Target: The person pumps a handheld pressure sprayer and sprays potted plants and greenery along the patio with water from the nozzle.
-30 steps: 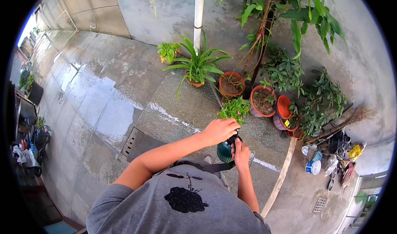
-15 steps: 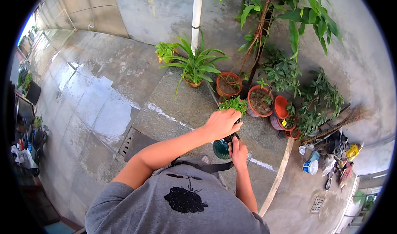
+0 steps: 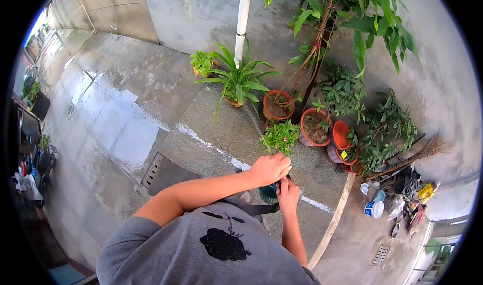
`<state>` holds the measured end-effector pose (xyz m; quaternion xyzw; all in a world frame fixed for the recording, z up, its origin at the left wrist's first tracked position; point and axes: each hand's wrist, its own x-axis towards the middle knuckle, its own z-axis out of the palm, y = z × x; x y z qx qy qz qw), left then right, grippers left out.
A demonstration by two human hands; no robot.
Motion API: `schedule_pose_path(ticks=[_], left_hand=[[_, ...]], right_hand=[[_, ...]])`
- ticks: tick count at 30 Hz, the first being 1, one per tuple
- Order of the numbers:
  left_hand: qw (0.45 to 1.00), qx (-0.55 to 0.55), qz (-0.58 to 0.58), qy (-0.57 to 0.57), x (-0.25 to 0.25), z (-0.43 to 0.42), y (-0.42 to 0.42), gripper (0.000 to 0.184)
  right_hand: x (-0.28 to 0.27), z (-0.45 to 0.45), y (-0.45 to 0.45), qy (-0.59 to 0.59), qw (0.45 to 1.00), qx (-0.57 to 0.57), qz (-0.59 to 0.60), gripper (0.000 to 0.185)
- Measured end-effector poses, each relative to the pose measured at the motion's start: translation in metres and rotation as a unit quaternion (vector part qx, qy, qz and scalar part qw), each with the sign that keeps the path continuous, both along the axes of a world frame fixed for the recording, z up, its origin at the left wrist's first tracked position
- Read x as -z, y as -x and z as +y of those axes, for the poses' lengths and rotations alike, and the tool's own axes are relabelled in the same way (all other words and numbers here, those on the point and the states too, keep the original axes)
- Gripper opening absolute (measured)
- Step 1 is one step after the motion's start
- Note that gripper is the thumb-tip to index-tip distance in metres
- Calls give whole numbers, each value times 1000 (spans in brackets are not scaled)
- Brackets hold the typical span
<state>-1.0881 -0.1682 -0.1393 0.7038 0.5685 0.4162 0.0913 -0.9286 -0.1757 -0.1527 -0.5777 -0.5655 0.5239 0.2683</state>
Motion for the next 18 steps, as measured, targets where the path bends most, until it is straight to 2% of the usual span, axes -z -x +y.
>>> schedule_pose_path(ticks=[5,8,11,14,17,18], left_hand=[[998,31,37,-46,-13,24,3,22],[992,-2,5,-127,-70,34,8,20],[985,-31,3,-172,-89,42,15,20],[993,-23,-19,-111,-54,31,12,18],[998,17,20,-51,1,16,-6,17],[999,11,9,-45,-3,11,-8,18]], right_hand=[[-14,0,-2,25,1000,11,14,47],[-4,3,-5,30,999,24,35,47],[-2,2,-9,8,1000,28,-6,48],[5,2,-10,-39,998,34,-40,50],[1,-1,-9,-98,992,12,-73,49],[-1,-2,-10,-116,989,-1,-90,49]])
